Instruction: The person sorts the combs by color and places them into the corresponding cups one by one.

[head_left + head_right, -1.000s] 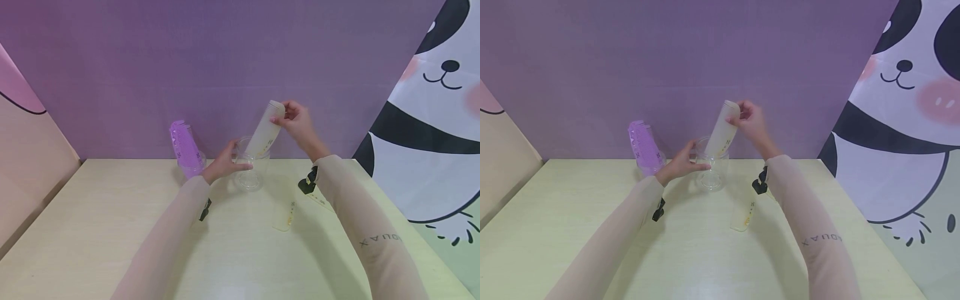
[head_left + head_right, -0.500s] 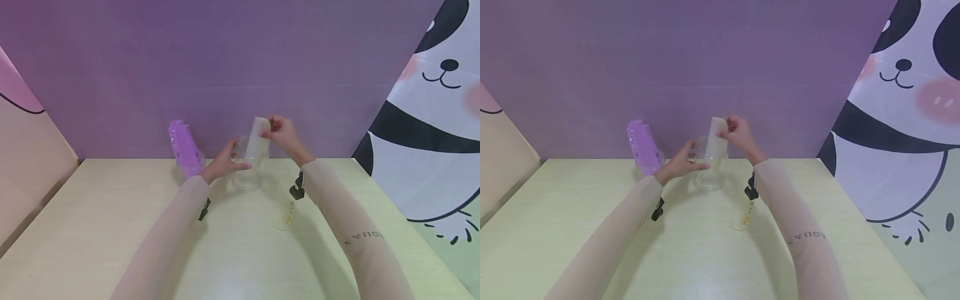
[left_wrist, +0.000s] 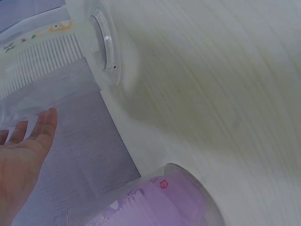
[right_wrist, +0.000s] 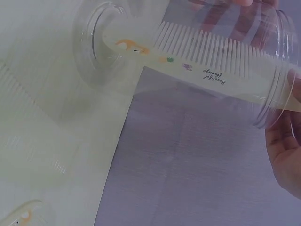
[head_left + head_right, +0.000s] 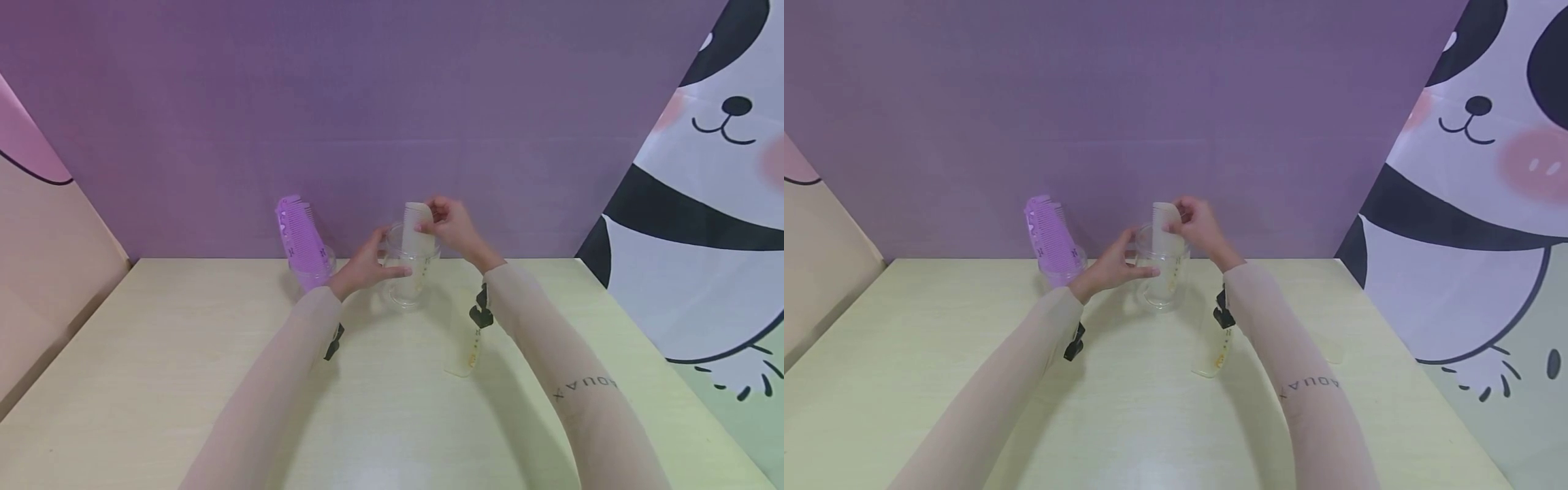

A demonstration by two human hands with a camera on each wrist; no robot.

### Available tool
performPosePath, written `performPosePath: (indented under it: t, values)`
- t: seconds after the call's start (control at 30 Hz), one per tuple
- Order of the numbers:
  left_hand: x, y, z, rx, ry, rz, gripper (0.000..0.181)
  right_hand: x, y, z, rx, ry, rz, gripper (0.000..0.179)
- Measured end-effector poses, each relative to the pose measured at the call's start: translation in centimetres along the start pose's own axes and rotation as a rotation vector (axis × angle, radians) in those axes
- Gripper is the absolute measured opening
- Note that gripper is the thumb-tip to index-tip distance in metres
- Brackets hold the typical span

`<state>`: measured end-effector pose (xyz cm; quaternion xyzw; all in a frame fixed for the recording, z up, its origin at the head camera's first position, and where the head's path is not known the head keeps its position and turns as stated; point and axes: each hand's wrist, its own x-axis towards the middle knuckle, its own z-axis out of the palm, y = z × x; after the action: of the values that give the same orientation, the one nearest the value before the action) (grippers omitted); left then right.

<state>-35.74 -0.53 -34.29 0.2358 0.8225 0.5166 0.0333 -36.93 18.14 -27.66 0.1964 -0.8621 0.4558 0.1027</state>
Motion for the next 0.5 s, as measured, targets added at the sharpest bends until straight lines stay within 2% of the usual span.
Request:
performPosePath:
  t: [0.27,0.5]
  values:
    - [0.18,-0.27,-0.03,0.01,-0.007,0.006,0.091,0.43,0.16,0.17,-0.021,-0.03,0.0,0.029]
    - [0.28,-0.47,-0.09,0.02,-0.011,0.01,0.091,0.92,0.41,0.4,-0.017,0.009,-0.006,0.033]
